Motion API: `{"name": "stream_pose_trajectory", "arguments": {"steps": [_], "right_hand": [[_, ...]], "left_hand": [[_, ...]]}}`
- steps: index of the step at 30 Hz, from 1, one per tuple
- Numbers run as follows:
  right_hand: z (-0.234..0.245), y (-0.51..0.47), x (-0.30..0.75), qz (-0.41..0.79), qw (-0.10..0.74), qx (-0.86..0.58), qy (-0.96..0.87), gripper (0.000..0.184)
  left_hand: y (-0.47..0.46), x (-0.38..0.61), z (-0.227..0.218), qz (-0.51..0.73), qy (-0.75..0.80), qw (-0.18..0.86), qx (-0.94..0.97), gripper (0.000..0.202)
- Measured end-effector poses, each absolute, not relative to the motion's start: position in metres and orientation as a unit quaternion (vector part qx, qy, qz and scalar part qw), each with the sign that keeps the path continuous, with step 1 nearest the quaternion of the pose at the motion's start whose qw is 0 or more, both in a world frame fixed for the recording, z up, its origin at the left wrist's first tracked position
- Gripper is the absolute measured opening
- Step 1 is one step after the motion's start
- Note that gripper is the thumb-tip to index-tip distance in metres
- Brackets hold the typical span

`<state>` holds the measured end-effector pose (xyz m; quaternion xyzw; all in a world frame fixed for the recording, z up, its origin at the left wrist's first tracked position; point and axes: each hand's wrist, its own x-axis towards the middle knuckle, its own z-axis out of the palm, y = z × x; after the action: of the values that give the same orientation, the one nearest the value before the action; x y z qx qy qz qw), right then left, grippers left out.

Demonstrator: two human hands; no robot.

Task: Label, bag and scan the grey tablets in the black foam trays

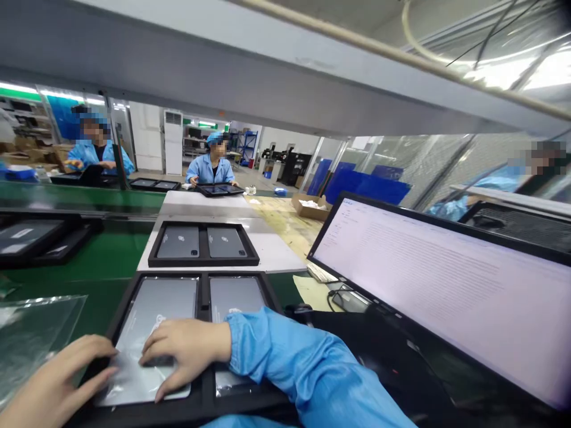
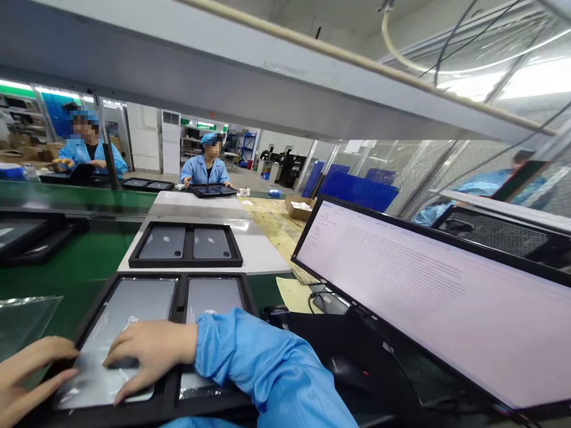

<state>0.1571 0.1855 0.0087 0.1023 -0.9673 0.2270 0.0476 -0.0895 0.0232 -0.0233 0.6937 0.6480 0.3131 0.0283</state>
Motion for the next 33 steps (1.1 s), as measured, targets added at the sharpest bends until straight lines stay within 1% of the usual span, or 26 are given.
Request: {"name": "stream_pose_trajectory", "arguments": {"steps": [1,2,3,4,5,7,10,12,14,17,19,21,22,23,25,28,30,31,33], "right_hand": [[0.009,0.187,0.158,0.269,0.042,0.090,-0.958,0.055],[0.010,0.190,0.160,0.319,0.039,0.064,-0.945,0.049],[0.009,0.192,0.161,0.375,0.041,0.023,-0.926,0.041],[0.008,0.194,0.162,0.429,0.049,-0.024,-0.902,0.034],[0.006,0.197,0.164,0.475,0.059,-0.062,-0.876,0.032],[0.000,0.201,0.166,0.516,0.090,-0.103,-0.846,0.030],[-0.005,0.203,0.169,0.461,0.146,-0.099,-0.870,0.030],[-0.008,0.204,0.171,0.404,0.164,-0.085,-0.896,0.037],[-0.010,0.205,0.172,0.359,0.157,-0.074,-0.917,0.046],[-0.012,0.212,0.172,0.304,0.122,-0.053,-0.943,0.055],[-0.010,0.216,0.171,0.277,0.107,-0.046,-0.954,0.051],[-0.005,0.218,0.172,0.259,0.095,-0.038,-0.960,0.039],[-0.002,0.218,0.173,0.254,0.087,-0.031,-0.963,0.035],[0.001,0.218,0.175,0.250,0.077,-0.021,-0.965,0.039],[0.008,0.216,0.177,0.241,0.052,0.000,-0.969,0.057],[0.016,0.212,0.179,0.212,0.014,0.020,-0.977,0.075],[0.020,0.209,0.180,0.185,-0.013,0.028,-0.982,0.087],[0.021,0.208,0.179,0.172,-0.026,0.029,-0.984,0.093],[0.022,0.206,0.179,0.154,-0.048,0.034,-0.986,0.101]], "left_hand": [[0.019,-0.083,-0.009,0.265,0.626,0.055,0.731,0.026],[0.016,-0.078,0.005,0.208,0.617,0.085,0.754,0.029],[0.014,-0.073,0.018,0.178,0.605,0.100,0.770,0.033],[0.013,-0.069,0.029,0.168,0.591,0.098,0.783,0.035],[0.014,-0.066,0.037,0.165,0.585,0.082,0.790,0.036],[0.017,-0.060,0.046,0.156,0.564,0.061,0.809,0.036],[0.023,-0.045,0.048,0.130,0.512,0.066,0.847,0.038],[0.028,-0.036,0.045,0.107,0.477,0.092,0.867,0.037],[0.035,-0.034,0.042,0.112,0.464,0.127,0.869,0.032],[0.046,-0.047,0.044,0.199,0.516,0.181,0.813,0.028],[0.049,-0.058,0.050,0.215,0.539,0.250,0.775,0.027],[0.049,-0.063,0.057,0.162,0.527,0.321,0.770,0.024],[0.047,-0.061,0.060,0.127,0.516,0.343,0.774,0.024],[0.044,-0.058,0.063,0.095,0.508,0.354,0.779,0.023],[0.037,-0.046,0.064,0.064,0.511,0.344,0.785,0.027],[0.029,-0.028,0.054,0.091,0.527,0.275,0.799,0.035],[0.029,-0.019,0.044,0.101,0.536,0.226,0.807,0.032],[0.031,-0.016,0.041,0.095,0.537,0.219,0.809,0.030],[0.034,-0.008,0.044,0.089,0.526,0.247,0.809,0.024]]}}
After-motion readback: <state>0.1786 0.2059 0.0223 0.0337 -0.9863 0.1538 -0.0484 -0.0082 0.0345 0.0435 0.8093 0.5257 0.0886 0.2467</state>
